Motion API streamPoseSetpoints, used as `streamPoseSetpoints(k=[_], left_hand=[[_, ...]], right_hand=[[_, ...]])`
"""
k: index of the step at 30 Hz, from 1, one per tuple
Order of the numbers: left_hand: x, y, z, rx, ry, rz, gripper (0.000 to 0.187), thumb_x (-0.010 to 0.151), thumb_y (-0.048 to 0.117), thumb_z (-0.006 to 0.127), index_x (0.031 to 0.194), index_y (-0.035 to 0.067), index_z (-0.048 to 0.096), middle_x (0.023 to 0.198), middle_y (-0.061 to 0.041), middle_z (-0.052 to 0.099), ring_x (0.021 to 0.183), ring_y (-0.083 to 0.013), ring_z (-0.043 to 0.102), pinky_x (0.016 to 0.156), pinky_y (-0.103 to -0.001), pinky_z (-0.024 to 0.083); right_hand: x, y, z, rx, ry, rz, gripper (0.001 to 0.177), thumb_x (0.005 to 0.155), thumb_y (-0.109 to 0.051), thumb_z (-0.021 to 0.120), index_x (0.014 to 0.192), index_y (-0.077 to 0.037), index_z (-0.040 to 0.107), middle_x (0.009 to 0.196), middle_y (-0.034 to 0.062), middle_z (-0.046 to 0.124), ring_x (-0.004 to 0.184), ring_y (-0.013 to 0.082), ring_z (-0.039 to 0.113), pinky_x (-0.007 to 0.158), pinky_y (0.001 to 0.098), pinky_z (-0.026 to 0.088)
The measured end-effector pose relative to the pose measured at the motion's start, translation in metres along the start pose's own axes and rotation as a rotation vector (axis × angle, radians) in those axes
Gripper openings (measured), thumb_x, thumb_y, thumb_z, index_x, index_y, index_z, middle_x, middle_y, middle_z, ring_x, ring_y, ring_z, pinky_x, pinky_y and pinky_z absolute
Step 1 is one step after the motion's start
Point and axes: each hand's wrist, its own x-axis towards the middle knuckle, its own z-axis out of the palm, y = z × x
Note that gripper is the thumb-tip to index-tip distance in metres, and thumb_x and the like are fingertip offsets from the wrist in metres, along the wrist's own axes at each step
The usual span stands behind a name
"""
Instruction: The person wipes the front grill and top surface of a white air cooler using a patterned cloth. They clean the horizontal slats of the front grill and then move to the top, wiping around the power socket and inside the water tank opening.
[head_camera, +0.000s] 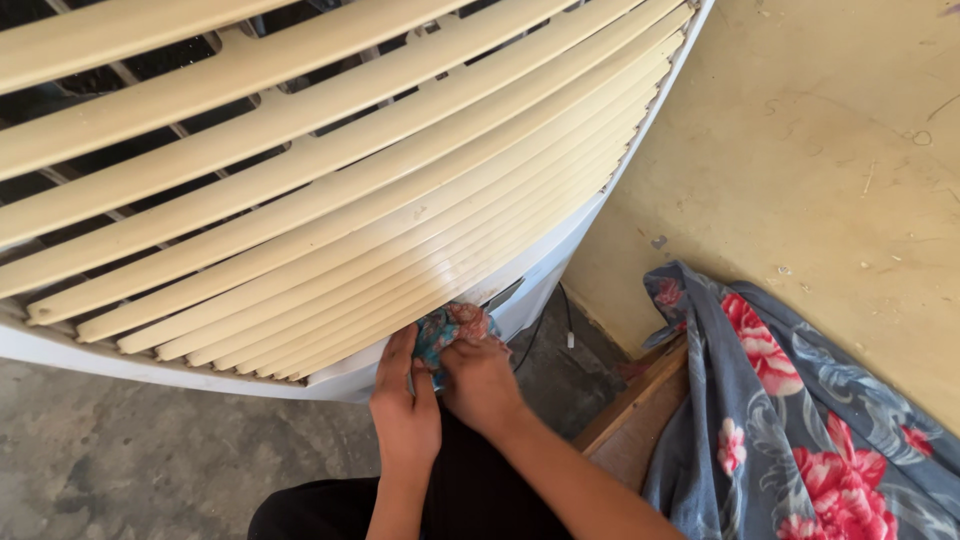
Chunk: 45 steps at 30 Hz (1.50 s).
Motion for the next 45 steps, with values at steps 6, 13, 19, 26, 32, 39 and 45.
streamPoseSetpoints(k=[6,13,19,26,32,39,45], left_hand=[[-0.001,0.003,-0.014,0.222,-0.002,0.123,0.049,0.09,-0.002,0.051,0.138,-0.002,0.059,0.144,-0.022,0.06,0.139,-0.0404,0.051,0.109,-0.048,0.047],[-0.002,-0.005,-0.025,0.156,-0.056,0.107,0.054,0.086,-0.003,0.056,0.14,-0.002,0.057,0.146,-0.023,0.057,0.138,-0.0404,0.052,0.109,-0.047,0.047],[-0.001,-0.007,-0.026,0.167,-0.172,0.139,0.054,0.085,-0.003,0.054,0.139,-0.004,0.058,0.145,-0.023,0.056,0.138,-0.0387,0.051,0.109,-0.046,0.046],[0.001,-0.017,-0.023,0.272,-0.198,0.183,0.05,0.081,-0.006,0.052,0.131,-0.006,0.062,0.144,-0.023,0.058,0.14,-0.0392,0.05,0.113,-0.047,0.043],[0.005,-0.013,-0.028,0.255,-0.102,0.182,0.05,0.082,-0.006,0.051,0.13,-0.009,0.062,0.139,-0.026,0.06,0.135,-0.0401,0.053,0.115,-0.048,0.04],[0.003,-0.016,-0.04,0.298,-0.025,0.189,0.046,0.082,-0.007,0.051,0.126,-0.008,0.065,0.132,-0.025,0.066,0.13,-0.0413,0.057,0.114,-0.049,0.042],[0.001,-0.015,-0.047,0.273,-0.024,0.154,0.047,0.084,-0.007,0.051,0.129,-0.008,0.064,0.134,-0.026,0.064,0.13,-0.0426,0.057,0.107,-0.048,0.048]], right_hand=[[0.01,0.032,-0.009,-0.105,0.233,0.263,0.005,0.071,0.001,0.069,0.07,-0.004,0.068,0.08,0.0176,0.069,0.082,0.04,0.064,0.077,0.0501,0.053],[0.009,-0.031,0.003,-0.006,0.15,0.035,0.014,0.069,-0.002,0.07,0.083,0.0,0.069,0.087,0.0197,0.067,0.089,0.0392,0.066,0.09,0.0488,0.052],[0.015,0.004,-0.014,-0.094,-0.13,0.02,0.009,0.072,-0.002,0.075,0.079,-0.003,0.07,0.085,0.0164,0.07,0.087,0.0351,0.068,0.087,0.045,0.054],[0.019,-0.041,-0.011,-0.083,0.233,-0.009,0.024,0.07,0.002,0.067,0.093,-0.002,0.072,0.094,0.0216,0.069,0.099,0.0417,0.066,0.094,0.0493,0.053],[0.016,-0.005,-0.014,-0.095,-0.026,0.115,0.01,0.071,0.0,0.071,0.081,-0.001,0.07,0.084,0.0214,0.07,0.087,0.0395,0.068,0.084,0.0487,0.055],[0.02,-0.051,-0.005,-0.208,0.3,-0.128,0.027,0.055,-0.001,0.064,0.078,-0.01,0.074,0.092,0.0258,0.071,0.1,0.044,0.069,0.097,0.0524,0.052],[0.025,-0.045,-0.013,-0.152,0.154,-0.061,0.014,0.063,0.002,0.07,0.077,0.003,0.068,0.091,0.0304,0.069,0.095,0.0436,0.069,0.095,0.047,0.054]])
